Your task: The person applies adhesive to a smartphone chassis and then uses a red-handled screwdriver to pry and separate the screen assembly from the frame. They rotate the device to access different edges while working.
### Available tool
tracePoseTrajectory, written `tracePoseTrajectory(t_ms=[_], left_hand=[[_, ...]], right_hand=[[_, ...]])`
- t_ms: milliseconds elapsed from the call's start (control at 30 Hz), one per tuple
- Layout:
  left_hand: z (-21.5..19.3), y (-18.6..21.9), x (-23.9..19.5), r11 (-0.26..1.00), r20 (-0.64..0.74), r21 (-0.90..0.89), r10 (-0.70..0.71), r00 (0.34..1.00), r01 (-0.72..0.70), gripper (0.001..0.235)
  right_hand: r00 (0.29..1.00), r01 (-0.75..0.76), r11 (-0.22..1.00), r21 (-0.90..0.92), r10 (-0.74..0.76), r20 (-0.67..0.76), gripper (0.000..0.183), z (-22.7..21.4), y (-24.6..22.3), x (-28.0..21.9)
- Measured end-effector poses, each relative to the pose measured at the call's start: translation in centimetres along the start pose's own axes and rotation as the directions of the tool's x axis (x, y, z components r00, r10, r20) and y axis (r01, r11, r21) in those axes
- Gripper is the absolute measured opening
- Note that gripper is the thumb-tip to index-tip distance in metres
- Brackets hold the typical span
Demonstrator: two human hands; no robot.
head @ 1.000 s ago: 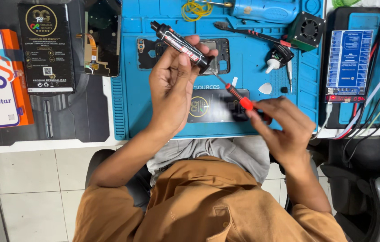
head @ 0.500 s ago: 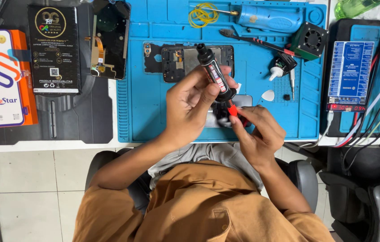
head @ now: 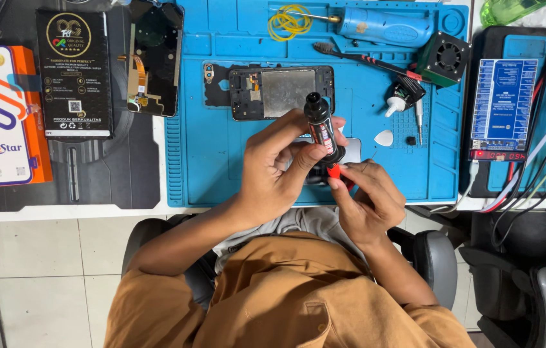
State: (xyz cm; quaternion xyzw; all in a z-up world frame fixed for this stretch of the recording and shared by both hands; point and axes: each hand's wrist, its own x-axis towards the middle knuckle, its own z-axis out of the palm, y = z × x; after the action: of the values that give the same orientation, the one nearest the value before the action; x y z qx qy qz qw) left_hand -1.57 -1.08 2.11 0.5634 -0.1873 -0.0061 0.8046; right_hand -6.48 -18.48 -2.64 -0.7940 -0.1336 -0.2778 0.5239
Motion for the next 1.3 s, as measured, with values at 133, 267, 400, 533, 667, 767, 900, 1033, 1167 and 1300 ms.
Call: tracePoseTrajectory(t_ms=[133,267,400,533,667,767,900,1033,1167,1300], left_hand=[[0.0,0.0,-0.1,1.0,0.008,0.005,0.005,1.0,-0.006,0.023],[0.1,-0.2,-0.2,1.0,0.004,-0.004,-0.003,1.0,0.003,0.024],[0.2,-0.2,-0.3,1.0,0.001,0.0,-0.004,1.0,0.004,0.026],[0.3,-0.1,-0.2,1.0,0.003,-0.003,-0.012,1.0,0.012,0.026],[0.3,0.0,-0.1,1.0,0.002,0.019,-0.015,1.0,0.015,0.026],[0.0,0.3,0.1,0.994,0.0,0.105,-0.025,1.0,0.025,0.022],[-1.2,1.0,0.9,0.929,-0.095,0.355,0.143,0.985,-0.101,0.016],[-3.0,1.9,1.5,0.717,-0.09,0.679,0.298,0.95,-0.161,0.026],[-3.3,1.8,2.5,0.546,0.039,0.816,0.271,0.962,-0.188,0.034],[-2.8,1.4,2.5,0.497,0.091,0.843,0.244,0.965,-0.205,0.034]], right_hand=[[1.0,-0.011,1.0,-0.018,0.011,-0.014,0.024,0.1,0.0,0.0],[1.0,0.013,1.0,-0.014,-0.013,-0.015,0.023,0.2,0.1,-0.1],[1.0,0.02,1.0,-0.004,-0.02,-0.016,0.023,0.3,0.0,0.0],[1.0,0.021,1.0,-0.002,-0.021,-0.015,0.023,0.1,0.2,0.0],[1.0,0.019,1.0,0.004,-0.019,-0.005,0.023,0.0,0.5,-0.5],[0.999,-0.021,0.999,-0.026,0.021,0.025,0.024,-0.5,0.7,-0.3],[0.976,0.104,0.989,-0.107,-0.081,0.203,0.023,-2.8,0.8,1.7],[0.961,-0.028,0.926,-0.376,0.128,0.246,0.02,-5.5,0.9,4.0],[0.944,-0.1,0.85,-0.518,0.245,0.22,0.02,-5.3,1.2,5.0],[0.937,-0.129,0.83,-0.543,0.281,0.207,0.021,-3.9,1.4,5.3]])
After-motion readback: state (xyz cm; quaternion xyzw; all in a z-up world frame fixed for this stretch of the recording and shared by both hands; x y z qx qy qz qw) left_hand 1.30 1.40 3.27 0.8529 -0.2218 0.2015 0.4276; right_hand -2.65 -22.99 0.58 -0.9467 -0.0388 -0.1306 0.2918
